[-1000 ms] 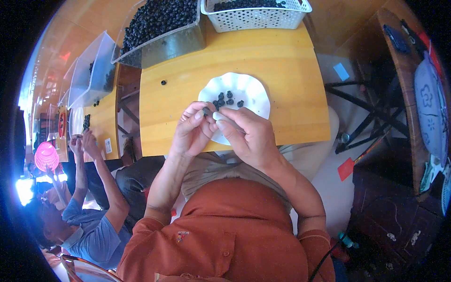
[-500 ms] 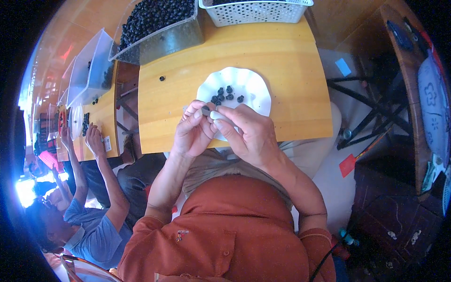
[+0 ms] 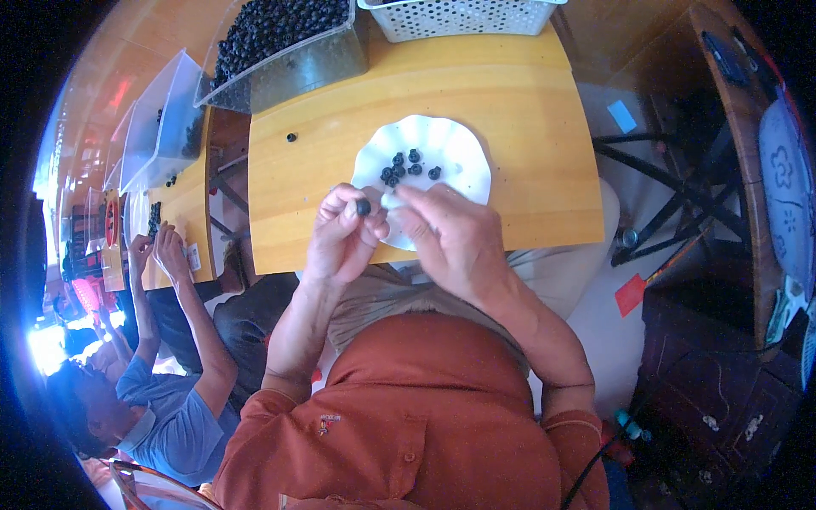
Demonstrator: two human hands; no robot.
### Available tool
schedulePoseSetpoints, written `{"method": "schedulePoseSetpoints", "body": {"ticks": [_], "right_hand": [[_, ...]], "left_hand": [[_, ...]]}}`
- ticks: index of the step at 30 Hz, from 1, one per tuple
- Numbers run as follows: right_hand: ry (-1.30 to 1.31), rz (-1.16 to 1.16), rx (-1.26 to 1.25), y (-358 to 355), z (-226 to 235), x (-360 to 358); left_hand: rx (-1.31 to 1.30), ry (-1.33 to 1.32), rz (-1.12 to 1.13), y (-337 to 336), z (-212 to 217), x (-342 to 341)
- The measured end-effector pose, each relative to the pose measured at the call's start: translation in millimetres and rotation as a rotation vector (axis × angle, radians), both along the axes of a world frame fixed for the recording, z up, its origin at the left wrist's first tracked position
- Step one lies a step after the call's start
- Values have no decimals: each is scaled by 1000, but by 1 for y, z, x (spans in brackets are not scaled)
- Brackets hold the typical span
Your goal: The person sorts small black manufactured parts by hand, using a metal pick to separate them on a white plate and place them into plastic bins.
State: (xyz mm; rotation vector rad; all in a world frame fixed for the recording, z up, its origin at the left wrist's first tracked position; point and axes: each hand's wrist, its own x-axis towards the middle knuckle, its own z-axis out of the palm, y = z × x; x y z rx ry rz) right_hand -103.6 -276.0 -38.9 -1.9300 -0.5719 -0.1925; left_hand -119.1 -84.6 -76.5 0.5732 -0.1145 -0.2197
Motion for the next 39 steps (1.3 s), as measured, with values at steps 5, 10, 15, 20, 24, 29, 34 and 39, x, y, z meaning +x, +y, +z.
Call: {"method": "schedulePoseSetpoints", "body": {"ticks": [5, 10, 15, 20, 24, 29, 34, 39], "right_hand": [[192, -112, 151, -17, -6, 14], [227, 78, 186, -8, 10, 6], [222, 105, 182, -6, 3, 1], [209, 124, 173, -5, 1, 0], [212, 133, 170, -3, 4, 1], [118, 76, 154, 2, -6, 1], [-5, 53, 16, 4, -9, 4], [-48, 27, -81, 8, -9, 3]], "left_hand": [[42, -156, 7, 2, 19, 0], [33, -9, 49, 4, 11, 4], [121, 25, 31, 4, 6, 3], [121, 13, 10, 5, 0, 3], [70, 50, 24, 0, 1, 3], [18, 70, 14, 0, -5, 2], [-16, 109, 11, -3, -6, -1], [-2, 142, -5, -4, -5, -4]]}}
